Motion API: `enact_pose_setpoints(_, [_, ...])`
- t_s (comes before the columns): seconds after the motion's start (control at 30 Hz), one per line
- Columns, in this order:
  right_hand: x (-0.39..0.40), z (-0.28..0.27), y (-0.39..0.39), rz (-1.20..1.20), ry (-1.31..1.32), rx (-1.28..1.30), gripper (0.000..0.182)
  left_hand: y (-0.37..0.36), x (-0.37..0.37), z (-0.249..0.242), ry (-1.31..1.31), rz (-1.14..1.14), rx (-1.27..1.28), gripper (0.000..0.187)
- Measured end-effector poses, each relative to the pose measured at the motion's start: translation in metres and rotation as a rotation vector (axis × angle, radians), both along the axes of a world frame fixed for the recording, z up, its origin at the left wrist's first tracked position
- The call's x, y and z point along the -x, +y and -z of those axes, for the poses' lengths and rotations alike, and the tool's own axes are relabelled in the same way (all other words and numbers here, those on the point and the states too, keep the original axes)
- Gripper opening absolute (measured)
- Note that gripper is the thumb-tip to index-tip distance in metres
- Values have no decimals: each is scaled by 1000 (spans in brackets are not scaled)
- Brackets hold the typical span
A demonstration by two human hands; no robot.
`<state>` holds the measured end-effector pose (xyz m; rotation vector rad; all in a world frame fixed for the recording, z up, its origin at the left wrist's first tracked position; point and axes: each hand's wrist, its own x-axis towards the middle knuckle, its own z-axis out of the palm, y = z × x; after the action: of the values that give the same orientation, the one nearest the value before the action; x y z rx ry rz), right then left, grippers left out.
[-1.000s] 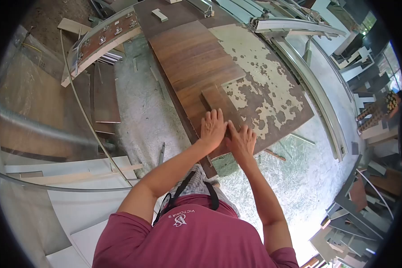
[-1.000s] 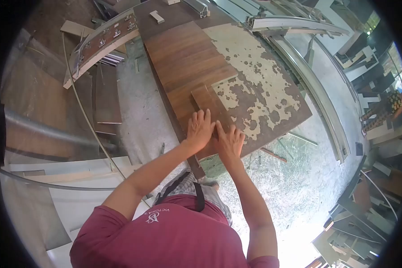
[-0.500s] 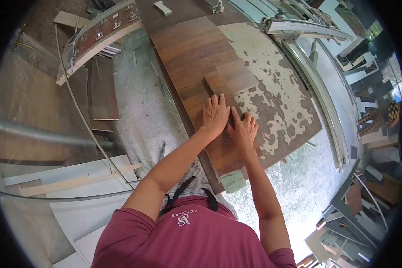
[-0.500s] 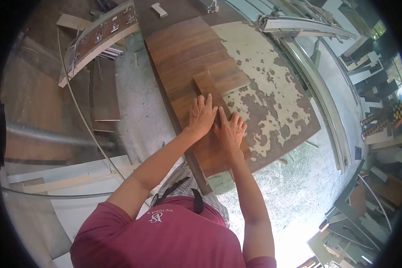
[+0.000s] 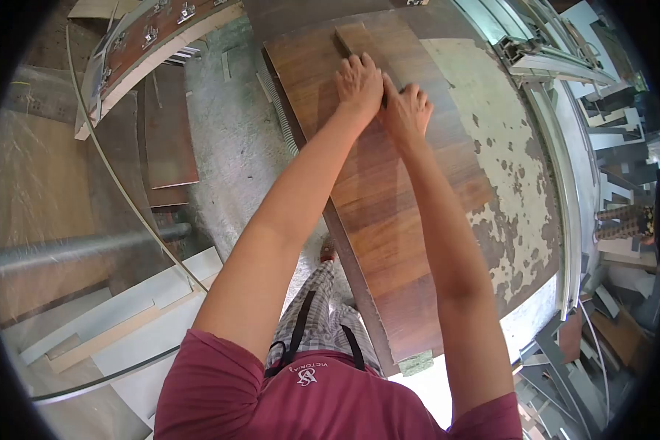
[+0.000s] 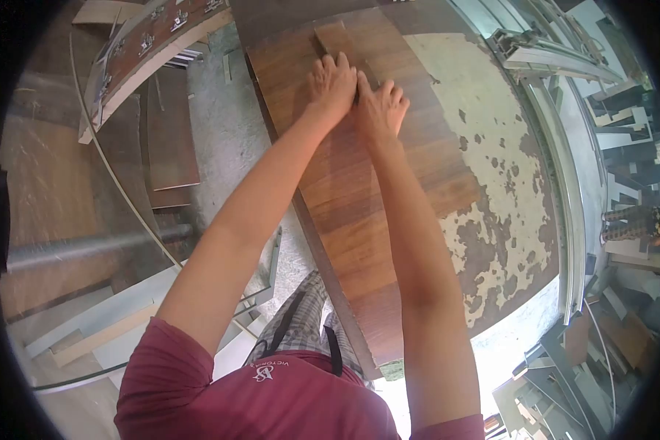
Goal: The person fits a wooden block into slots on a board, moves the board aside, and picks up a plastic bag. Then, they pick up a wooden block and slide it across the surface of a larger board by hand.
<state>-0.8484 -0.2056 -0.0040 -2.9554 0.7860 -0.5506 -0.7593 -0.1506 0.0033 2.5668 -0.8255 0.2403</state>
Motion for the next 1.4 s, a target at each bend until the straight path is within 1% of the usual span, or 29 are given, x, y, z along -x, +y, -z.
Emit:
enact_pose_setpoints(0.03, [-13,0,-3,8,32,27,49,-4,-12,1,-13,-15,-4,37])
enact_pose_setpoints(0.17, [-41,-9,-13,4,85,-26,49,-16,-42,6,-17,-24,-35,37])
enact_pose_setpoints(0.27, [-39,-14,-13,0,114,-5,51,-16,-38,5,-14,-56,-30,38])
enact_pose_setpoints(0.33, [-31,-25,-7,17,225,-36,50,-13,-29,1,59,-56,-29,41])
enact_pose_setpoints(0.37, [-20,-26,-3,16,219,-31,50,-9,-18,0,53,-56,-24,41])
enact_pose_setpoints(0.43, [7,-22,5,23,245,-39,49,2,12,-3,62,-24,3,42])
enact_pose_setpoints(0.5, [45,-16,17,31,202,-17,48,13,49,2,31,-7,32,43])
enact_pose_setpoints(0.67, [173,-14,52,9,88,54,48,52,171,-4,108,34,-20,49])
enact_pose_setpoints(0.77, [259,-16,73,-7,68,42,52,76,255,-7,64,57,-23,50])
enact_pose_setpoints(0.83, [319,-26,90,-5,87,23,57,91,307,5,-34,91,5,51])
enact_pose_setpoints(0.9, [374,-31,104,-4,108,-2,59,111,357,-2,-32,132,1,52])
enact_pose_setpoints(0.93, [399,-29,110,-13,65,6,61,120,380,-6,-21,173,-7,53])
enact_pose_setpoints(0.97, [420,-27,116,-22,22,15,63,129,400,-7,-22,173,-3,53])
enact_pose_setpoints(1.03, [454,-32,129,-33,30,25,64,144,430,-11,19,236,19,55])
enact_pose_setpoints(1.07, [463,-35,132,-44,37,31,66,150,441,-13,16,233,28,55])
enact_pose_setpoints(1.13, [472,-39,141,-44,51,8,66,161,452,-16,53,234,-27,56])
enact_pose_setpoints(1.23, [466,-36,145,-48,54,-26,67,167,445,-13,35,226,-27,55])
enact_pose_setpoints(1.3, [451,-39,144,-96,58,-50,68,167,431,-13,46,209,-41,54])
enact_pose_setpoints(1.4, [414,-31,141,-96,51,-50,65,162,399,-13,7,159,-39,52])
